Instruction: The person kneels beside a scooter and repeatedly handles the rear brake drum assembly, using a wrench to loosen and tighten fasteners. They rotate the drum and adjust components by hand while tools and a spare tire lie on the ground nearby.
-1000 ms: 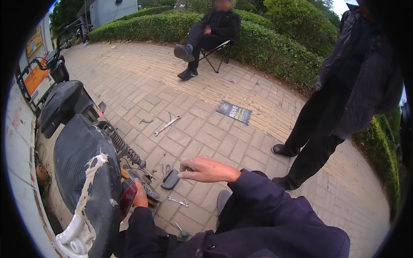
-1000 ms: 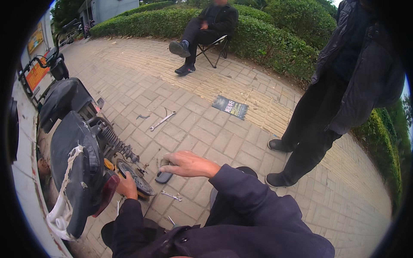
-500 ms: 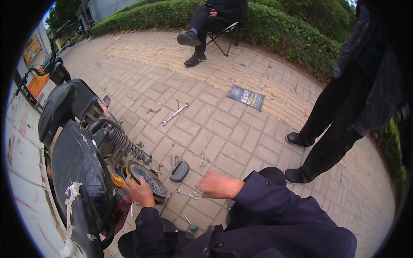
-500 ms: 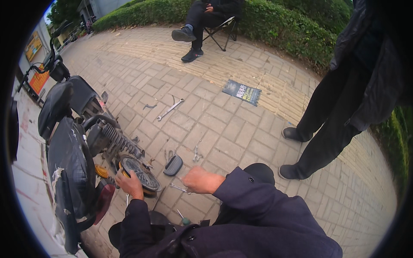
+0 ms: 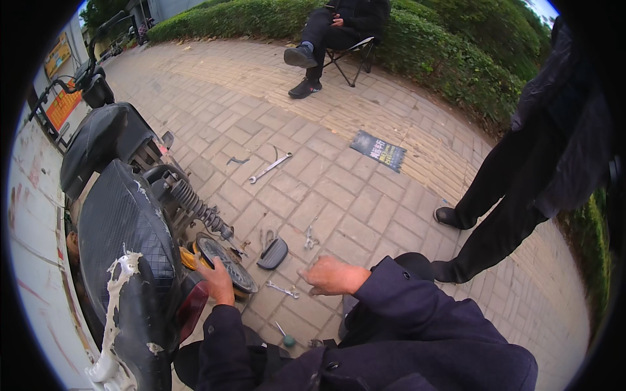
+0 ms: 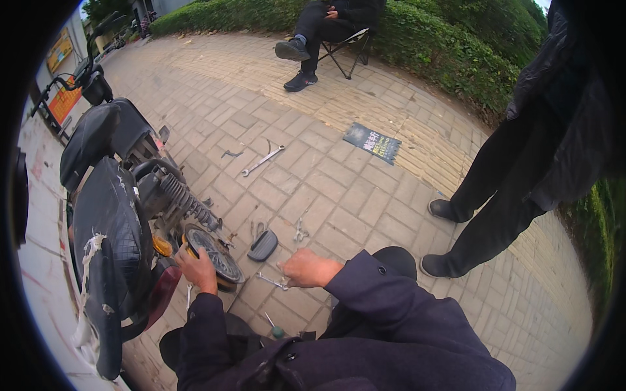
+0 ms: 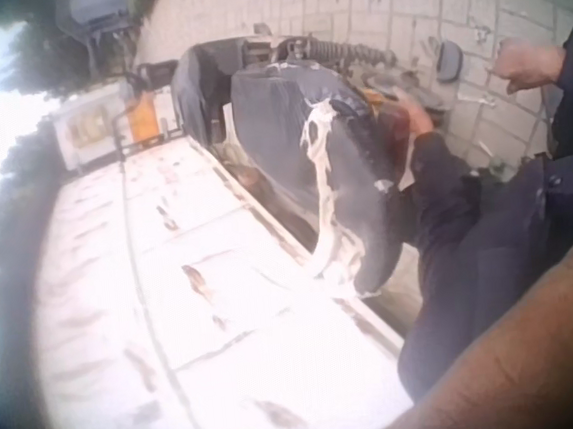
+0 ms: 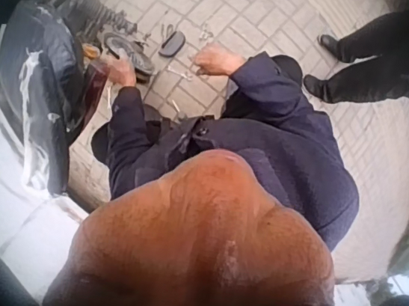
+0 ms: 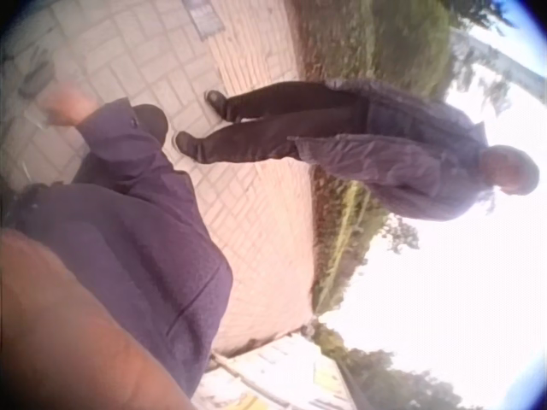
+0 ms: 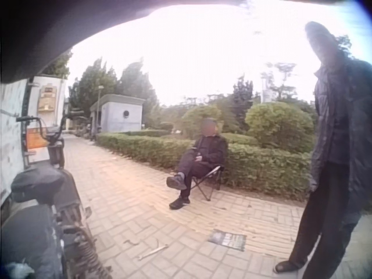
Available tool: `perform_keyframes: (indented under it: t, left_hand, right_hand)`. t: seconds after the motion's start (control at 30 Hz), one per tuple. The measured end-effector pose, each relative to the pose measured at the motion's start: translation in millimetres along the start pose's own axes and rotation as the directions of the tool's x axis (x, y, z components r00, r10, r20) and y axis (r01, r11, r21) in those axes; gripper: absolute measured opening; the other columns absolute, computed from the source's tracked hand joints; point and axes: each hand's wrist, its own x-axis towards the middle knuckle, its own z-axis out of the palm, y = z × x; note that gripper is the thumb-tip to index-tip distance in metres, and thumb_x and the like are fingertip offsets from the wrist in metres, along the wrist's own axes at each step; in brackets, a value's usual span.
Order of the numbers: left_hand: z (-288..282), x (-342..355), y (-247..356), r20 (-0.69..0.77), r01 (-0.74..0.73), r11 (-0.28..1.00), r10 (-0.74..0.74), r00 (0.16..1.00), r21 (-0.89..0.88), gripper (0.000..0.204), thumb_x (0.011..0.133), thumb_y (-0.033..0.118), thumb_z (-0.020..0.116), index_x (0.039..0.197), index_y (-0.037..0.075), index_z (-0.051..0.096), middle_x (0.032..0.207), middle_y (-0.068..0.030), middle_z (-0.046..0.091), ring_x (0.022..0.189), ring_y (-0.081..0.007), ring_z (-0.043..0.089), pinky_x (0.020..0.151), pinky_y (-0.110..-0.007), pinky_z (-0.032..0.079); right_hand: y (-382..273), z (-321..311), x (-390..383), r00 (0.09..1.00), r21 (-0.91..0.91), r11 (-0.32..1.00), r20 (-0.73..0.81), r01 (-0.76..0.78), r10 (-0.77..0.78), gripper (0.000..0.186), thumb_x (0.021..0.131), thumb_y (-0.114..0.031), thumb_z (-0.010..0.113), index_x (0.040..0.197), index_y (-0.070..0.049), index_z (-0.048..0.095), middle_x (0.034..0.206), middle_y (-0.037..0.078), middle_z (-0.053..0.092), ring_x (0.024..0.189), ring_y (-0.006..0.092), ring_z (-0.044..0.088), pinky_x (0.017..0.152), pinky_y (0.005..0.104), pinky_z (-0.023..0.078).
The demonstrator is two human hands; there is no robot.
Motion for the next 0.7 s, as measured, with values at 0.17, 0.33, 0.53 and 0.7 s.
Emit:
perform_keyframes:
  t: [0.17,0.33,0.53,0.7]
  left_hand:
    - [10.2,1.2,-17.5,-0.009,-0.057,0.987,0.059,0.998,0.149,0.046,0.083,0.024,0.068,0.123,0.005,0.056,0.121,-0.017,0.054,0.107,-0.0403,0.059,0.079,-0.05,0.052]
    - [11.1,3.6,-19.7,-0.08,-0.137,0.965,0.158,0.984,0.224,0.046,0.083,0.023,0.068,0.123,0.004,0.056,0.121,-0.0177,0.054,0.108,-0.0397,0.058,0.082,-0.049,0.051]
    - [6.3,-0.6,-14.2,0.028,-0.069,0.993,0.066,0.997,0.096,0.045,0.083,0.022,0.067,0.122,0.002,0.056,0.121,-0.0183,0.053,0.109,-0.0401,0.057,0.085,-0.048,0.05]
    - [10.5,3.5,-14.9,-0.075,-0.122,0.967,0.143,0.987,0.225,0.046,0.083,0.022,0.067,0.123,0.002,0.055,0.121,-0.0179,0.053,0.109,-0.0399,0.058,0.083,-0.048,0.051]
  right_hand:
    - [1.5,-15.4,5.8,0.999,-0.026,0.999,-0.001,0.034,-0.034,0.062,0.082,-0.033,0.074,0.129,0.002,0.053,0.077,0.012,0.065,0.082,0.0314,0.067,0.081,0.0473,0.049]
    - [-9.0,-110.5,1.2,0.859,0.189,0.97,-0.511,0.153,-0.036,0.06,0.087,-0.023,0.073,0.136,0.003,0.049,0.076,0.009,0.059,0.075,0.0293,0.062,0.087,0.0451,0.05]
    - [-44.4,-198.5,-57.2,0.328,0.145,0.818,-0.943,0.556,-0.056,0.061,0.082,-0.017,0.076,0.135,0.004,0.055,0.072,0.005,0.057,0.066,0.0182,0.058,0.072,0.0359,0.048]
    - [-6.4,-99.6,13.0,0.833,0.551,0.832,-0.429,-0.065,0.35,0.041,0.094,-0.022,0.063,0.127,0.001,0.054,0.08,0.02,0.062,0.078,0.0363,0.062,0.069,0.0412,0.049]
